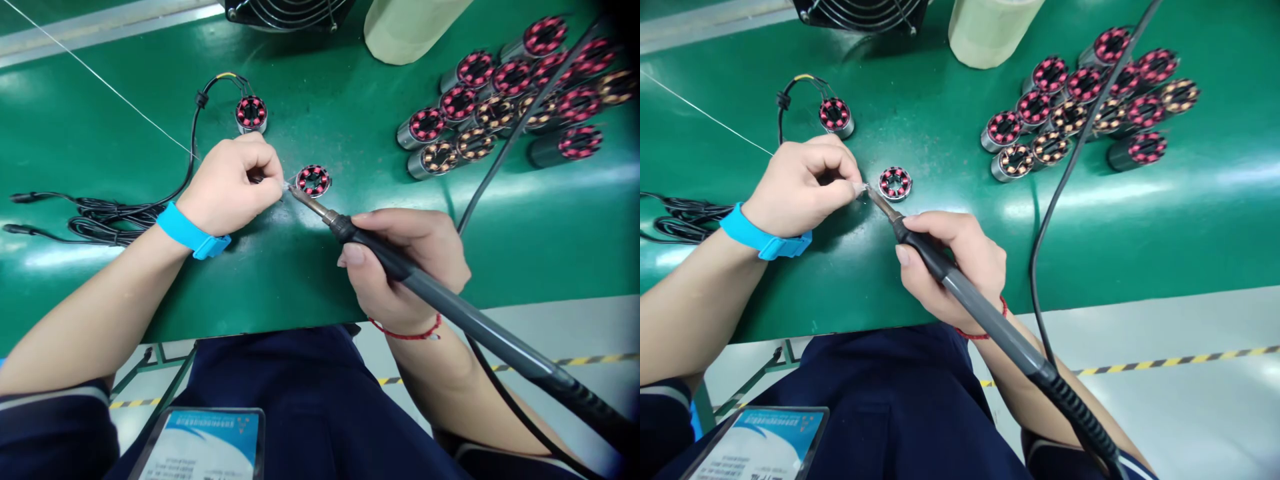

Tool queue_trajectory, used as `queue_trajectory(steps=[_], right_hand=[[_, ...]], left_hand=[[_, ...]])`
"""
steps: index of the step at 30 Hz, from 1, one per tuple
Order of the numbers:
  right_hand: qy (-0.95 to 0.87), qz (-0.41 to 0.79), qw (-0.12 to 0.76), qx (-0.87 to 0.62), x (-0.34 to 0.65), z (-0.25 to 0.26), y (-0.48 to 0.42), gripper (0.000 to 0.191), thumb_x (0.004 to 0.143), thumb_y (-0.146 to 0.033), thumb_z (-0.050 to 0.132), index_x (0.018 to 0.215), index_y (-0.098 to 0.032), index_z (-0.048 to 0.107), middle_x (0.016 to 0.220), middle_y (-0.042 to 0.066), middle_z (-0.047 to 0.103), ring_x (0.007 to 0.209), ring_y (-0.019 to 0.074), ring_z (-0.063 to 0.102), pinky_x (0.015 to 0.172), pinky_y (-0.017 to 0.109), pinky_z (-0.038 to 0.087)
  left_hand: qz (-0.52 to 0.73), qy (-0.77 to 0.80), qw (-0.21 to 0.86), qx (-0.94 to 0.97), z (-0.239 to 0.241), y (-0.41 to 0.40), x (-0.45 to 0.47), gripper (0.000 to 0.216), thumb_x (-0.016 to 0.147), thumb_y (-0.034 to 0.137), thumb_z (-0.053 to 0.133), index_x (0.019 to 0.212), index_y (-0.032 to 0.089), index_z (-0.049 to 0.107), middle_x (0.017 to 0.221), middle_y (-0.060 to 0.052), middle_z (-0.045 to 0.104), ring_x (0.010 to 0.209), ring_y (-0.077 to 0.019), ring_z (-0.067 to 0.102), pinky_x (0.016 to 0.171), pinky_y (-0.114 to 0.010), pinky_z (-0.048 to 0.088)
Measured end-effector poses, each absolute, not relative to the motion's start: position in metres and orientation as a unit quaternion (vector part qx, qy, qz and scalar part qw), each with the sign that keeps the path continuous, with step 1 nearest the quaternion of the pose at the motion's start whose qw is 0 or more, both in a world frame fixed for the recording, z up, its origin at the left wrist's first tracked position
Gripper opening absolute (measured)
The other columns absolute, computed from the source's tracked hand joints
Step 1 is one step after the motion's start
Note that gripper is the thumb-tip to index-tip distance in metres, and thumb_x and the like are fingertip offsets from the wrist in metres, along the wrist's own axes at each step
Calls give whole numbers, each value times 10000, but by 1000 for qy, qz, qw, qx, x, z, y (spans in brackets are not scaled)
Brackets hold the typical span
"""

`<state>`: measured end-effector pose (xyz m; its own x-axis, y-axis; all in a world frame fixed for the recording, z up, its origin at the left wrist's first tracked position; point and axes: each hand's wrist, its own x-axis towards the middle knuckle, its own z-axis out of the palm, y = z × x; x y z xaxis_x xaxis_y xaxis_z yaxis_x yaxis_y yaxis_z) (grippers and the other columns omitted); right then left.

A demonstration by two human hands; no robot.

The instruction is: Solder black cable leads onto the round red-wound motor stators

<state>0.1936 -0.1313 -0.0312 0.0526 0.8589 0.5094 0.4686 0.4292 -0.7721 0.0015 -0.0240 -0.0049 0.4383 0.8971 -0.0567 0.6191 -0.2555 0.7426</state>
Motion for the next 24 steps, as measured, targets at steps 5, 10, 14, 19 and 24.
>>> queue_trajectory(steps=[5,10,14,19,24], right_hand=[[-654,171,532,-510,194,-34,-129,236,883,-294,646,1118,-273,626,940,0,718,681,145,693,655,304,604],[-703,152,493,-490,196,-20,-116,299,890,-214,645,1165,-330,625,1053,-18,731,774,164,716,751,325,618],[-723,225,442,-481,199,2,-97,309,933,-246,609,1227,-339,593,1234,-35,683,860,168,735,869,349,607],[-769,261,352,-465,197,8,-66,273,911,-189,551,1172,-266,577,1087,-21,700,889,182,723,833,343,585],[-791,273,332,-436,187,-18,-51,406,818,-170,592,1201,-285,522,948,-2,685,941,222,649,889,400,538]], left_hand=[[202,488,359,770,-7,-24,2,111,696,128,567,592,166,578,698,-24,570,717,-156,548,704,-323,468],[220,473,359,774,-10,-22,1,114,678,114,566,582,170,592,679,-20,567,676,-148,525,654,-329,437],[234,460,361,777,-12,-20,-1,115,660,97,587,583,180,607,673,-16,571,655,-145,521,638,-338,440],[234,459,359,778,-12,-20,-2,105,687,130,583,603,189,604,683,-11,589,659,-144,544,690,-339,486],[233,468,353,776,-12,-21,-2,82,695,160,573,630,183,617,702,-12,610,662,-141,555,693,-328,490]])
